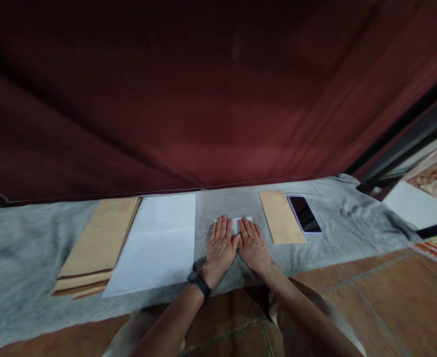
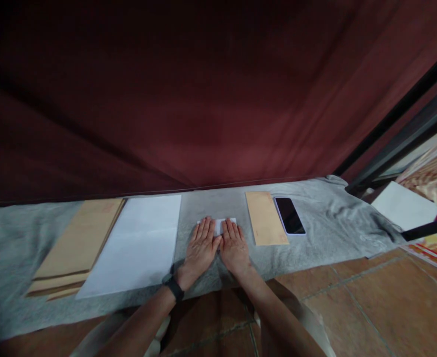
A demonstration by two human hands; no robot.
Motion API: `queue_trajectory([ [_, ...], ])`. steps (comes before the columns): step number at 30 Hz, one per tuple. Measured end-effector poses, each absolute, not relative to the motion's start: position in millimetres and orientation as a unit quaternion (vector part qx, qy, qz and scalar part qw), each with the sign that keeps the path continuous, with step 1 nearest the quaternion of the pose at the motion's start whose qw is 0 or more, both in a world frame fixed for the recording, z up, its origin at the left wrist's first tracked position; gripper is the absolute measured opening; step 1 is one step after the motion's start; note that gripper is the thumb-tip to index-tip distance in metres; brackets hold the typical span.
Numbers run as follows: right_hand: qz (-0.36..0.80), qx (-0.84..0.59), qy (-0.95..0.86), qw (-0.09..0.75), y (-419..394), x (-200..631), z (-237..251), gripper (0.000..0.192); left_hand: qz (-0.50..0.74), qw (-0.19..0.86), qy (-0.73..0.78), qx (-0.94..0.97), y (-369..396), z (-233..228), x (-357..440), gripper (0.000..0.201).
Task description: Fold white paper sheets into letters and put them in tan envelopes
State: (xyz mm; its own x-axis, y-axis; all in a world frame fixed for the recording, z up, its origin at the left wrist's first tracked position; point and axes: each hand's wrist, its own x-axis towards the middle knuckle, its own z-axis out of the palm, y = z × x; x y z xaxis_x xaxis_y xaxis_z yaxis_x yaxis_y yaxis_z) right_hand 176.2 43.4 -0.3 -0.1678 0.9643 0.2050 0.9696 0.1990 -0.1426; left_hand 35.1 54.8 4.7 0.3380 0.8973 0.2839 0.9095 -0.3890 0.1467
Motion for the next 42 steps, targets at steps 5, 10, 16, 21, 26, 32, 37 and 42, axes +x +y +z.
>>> queue_trajectory([
  [5, -0.028, -0.65, -0.75, 0.123, 45.5, 182.9, -4.9, 0.054, -0.156, 0.032, -0.576, -0.801, 50.0, 1.1, 26.8, 0.062],
  [10, -0.023, -0.657, -0.74, 0.141, 52.8, 196.5, -4.5, 0.053, -0.149, 0.037, -0.592, -0.791, 43.3, 2.6, 18.6, 0.063],
  [16, -0.024, -0.623, -0.766, 0.154, 55.3, 188.2, -0.9, 0.053, -0.133, 0.022, -0.604, -0.785, 39.5, 2.5, 14.0, 0.061],
  [21, -0.003, -0.575, -0.809, 0.125, 48.4, 176.3, -5.4, 0.051, -0.14, 0.014, -0.606, -0.783, 38.3, 2.3, 14.5, 0.057],
  [26, 0.008, -0.608, -0.781, 0.141, 61.0, 194.3, -7.9, 0.052, -0.145, 0.013, -0.612, -0.778, 32.8, 3.4, 13.3, 0.06],
  [32, 0.058, -0.595, -0.786, 0.159, 83.7, 213.3, -8.6, 0.051, -0.127, 0.014, -0.615, -0.778, 26.3, 2.8, 12.1, 0.063],
  [37, 0.059, -0.59, -0.788, 0.166, 89.1, 220.8, -9.5, 0.049, -0.131, 0.021, -0.619, -0.774, 22.5, 3.3, 14.3, 0.071],
  [42, 0.011, -0.572, -0.802, 0.174, 76.9, 202.3, -10.1, 0.049, -0.149, 0.025, -0.577, -0.803, 16.4, 5.6, 21.7, 0.071],
])
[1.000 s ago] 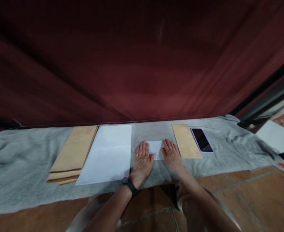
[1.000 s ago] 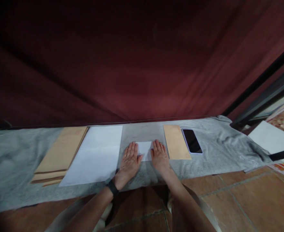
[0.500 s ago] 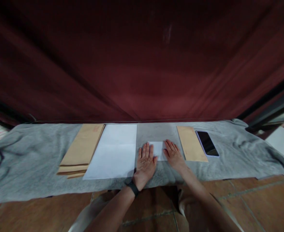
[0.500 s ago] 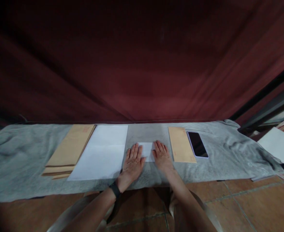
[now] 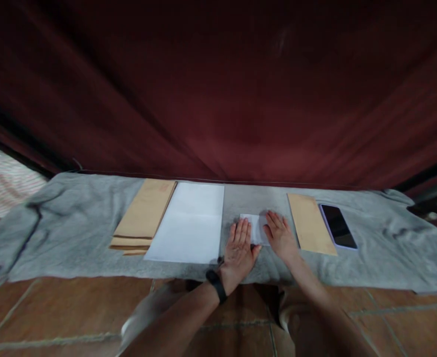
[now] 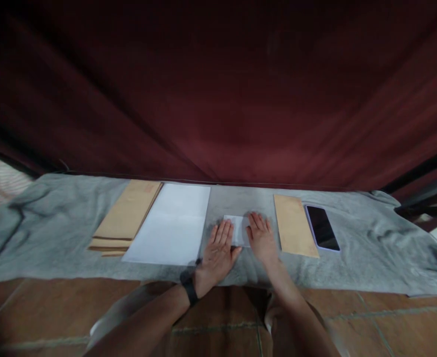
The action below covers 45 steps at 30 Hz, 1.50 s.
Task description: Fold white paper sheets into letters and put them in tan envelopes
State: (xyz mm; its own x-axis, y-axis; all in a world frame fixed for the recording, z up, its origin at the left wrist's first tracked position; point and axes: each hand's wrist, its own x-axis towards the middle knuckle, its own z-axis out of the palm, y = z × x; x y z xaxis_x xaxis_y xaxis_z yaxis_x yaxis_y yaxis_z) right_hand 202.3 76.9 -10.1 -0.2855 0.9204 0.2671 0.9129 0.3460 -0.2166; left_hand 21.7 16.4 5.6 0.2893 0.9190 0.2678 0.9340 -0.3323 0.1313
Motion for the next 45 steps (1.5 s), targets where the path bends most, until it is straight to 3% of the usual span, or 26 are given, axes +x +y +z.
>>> queue_trajectory([
  [5, 0.042, -0.538, -0.829, 0.146, 61.6, 184.4, -8.2, 0.053, -0.142, -0.004, -0.525, -0.839, 9.2, 9.8, 28.5, 0.07],
  [20, -0.03, -0.557, -0.827, 0.065, 52.4, 198.8, -5.9, 0.054, -0.106, -0.019, -0.549, -0.829, 6.1, 12.2, 40.3, 0.071],
  [39, -0.054, -0.615, -0.783, 0.079, 52.5, 229.4, -21.0, 0.064, -0.104, -0.046, -0.549, -0.828, 5.7, 17.5, 40.0, 0.067],
  [45, -0.024, -0.612, -0.78, 0.132, 59.5, 220.4, -14.2, 0.058, -0.099, -0.024, -0.548, -0.831, 5.0, 15.5, 38.7, 0.065],
])
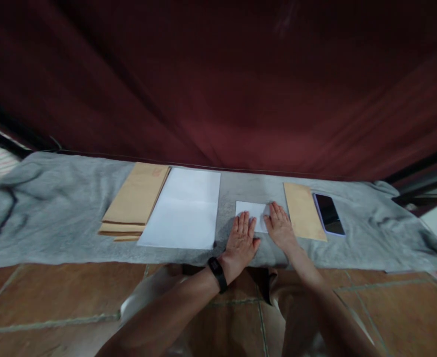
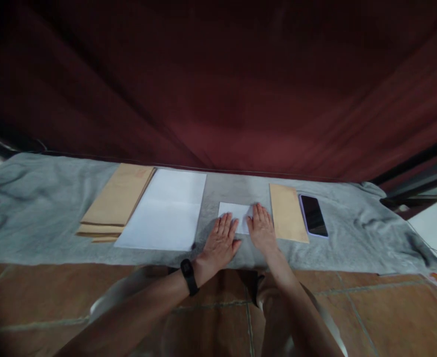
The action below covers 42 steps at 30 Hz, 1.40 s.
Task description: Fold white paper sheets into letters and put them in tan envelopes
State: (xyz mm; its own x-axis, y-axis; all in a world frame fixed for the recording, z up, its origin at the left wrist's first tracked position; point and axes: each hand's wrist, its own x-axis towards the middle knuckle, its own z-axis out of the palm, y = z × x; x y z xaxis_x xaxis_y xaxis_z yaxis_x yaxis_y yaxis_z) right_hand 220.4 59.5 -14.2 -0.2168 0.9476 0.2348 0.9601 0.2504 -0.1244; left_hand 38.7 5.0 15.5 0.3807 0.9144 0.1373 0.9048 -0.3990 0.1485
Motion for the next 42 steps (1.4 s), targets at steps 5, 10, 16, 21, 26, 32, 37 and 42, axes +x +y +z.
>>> queue_trajectory([
  [5, 0.045, -0.608, -0.776, 0.161, 79.5, 207.8, -2.7, 0.051, 0.111, 0.017, 0.528, 0.842, 10.5, 20.2, 30.0, 0.064],
  [10, 0.089, -0.609, -0.77, 0.169, 88.3, 206.3, 10.2, 0.05, 0.116, 0.031, 0.533, 0.837, 27.8, 33.5, 15.2, 0.047],
  [16, 0.113, -0.616, -0.752, 0.204, 91.9, 207.7, 21.9, 0.044, 0.162, 0.044, 0.548, 0.819, 50.6, 29.7, 3.0, 0.044],
  [21, 0.18, -0.597, -0.728, 0.287, 94.4, 209.7, 36.4, 0.024, 0.277, 0.033, 0.546, 0.79, 58.4, 36.2, 1.5, 0.058],
  [26, 0.219, -0.497, -0.699, 0.465, 85.0, 207.9, 56.7, 0.012, 0.379, 0.022, 0.507, 0.774, 66.1, 60.2, -9.2, 0.038],
  [32, 0.157, -0.406, -0.793, 0.427, 66.4, 213.7, 64.8, 0.027, 0.321, -0.048, 0.45, 0.832, 56.0, 67.0, -28.5, 0.022],
  [37, 0.194, -0.441, -0.842, 0.241, 41.8, 227.6, 57.5, 0.04, 0.193, -0.025, 0.41, 0.891, 35.0, 44.8, -28.9, 0.029],
  [42, 0.24, -0.454, -0.834, 0.203, 29.1, 229.2, 55.3, 0.045, 0.148, 0.022, 0.416, 0.897, 18.2, 33.9, -25.9, 0.031],
])
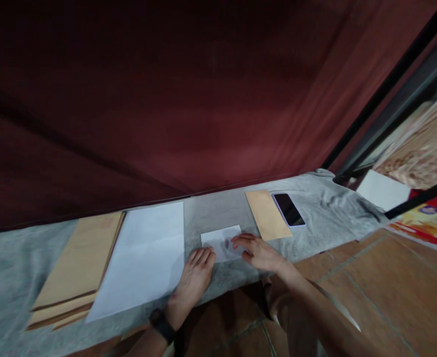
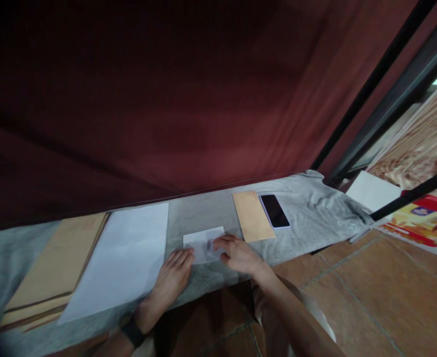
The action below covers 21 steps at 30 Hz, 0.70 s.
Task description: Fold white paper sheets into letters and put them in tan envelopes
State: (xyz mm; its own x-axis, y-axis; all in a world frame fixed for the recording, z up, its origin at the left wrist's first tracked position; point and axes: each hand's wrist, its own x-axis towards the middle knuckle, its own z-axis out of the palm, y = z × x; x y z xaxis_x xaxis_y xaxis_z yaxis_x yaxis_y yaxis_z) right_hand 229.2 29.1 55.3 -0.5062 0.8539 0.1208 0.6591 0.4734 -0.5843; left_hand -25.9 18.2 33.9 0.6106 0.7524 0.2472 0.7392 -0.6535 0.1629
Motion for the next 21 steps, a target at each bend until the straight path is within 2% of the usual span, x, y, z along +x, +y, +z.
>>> queue_trajectory([
  [3, 0.216, -0.484, -0.818, 0.226, 32.1, 214.0, 47.4, 0.042, 0.162, 0.073, 0.438, 0.881, 13.1, 35.7, -21.4, 0.038],
  [6, 0.148, -0.514, -0.819, 0.21, 32.9, 192.2, 27.2, 0.046, 0.189, 0.129, 0.477, 0.849, 10.4, 36.9, -14.2, 0.045],
  [9, 0.074, -0.507, -0.839, 0.183, 29.2, 178.3, 4.0, 0.052, 0.194, 0.122, 0.505, 0.832, 8.1, 31.2, -4.0, 0.054],
  [13, 0.002, -0.51, -0.844, 0.169, 26.9, 180.1, -12.7, 0.05, 0.171, 0.059, 0.533, 0.826, 3.2, 14.8, 9.7, 0.064],
  [21, -0.043, -0.538, -0.826, 0.162, 31.9, 194.1, -25.8, 0.057, 0.158, 0.052, 0.597, 0.785, -5.0, 7.7, 12.3, 0.07],
])
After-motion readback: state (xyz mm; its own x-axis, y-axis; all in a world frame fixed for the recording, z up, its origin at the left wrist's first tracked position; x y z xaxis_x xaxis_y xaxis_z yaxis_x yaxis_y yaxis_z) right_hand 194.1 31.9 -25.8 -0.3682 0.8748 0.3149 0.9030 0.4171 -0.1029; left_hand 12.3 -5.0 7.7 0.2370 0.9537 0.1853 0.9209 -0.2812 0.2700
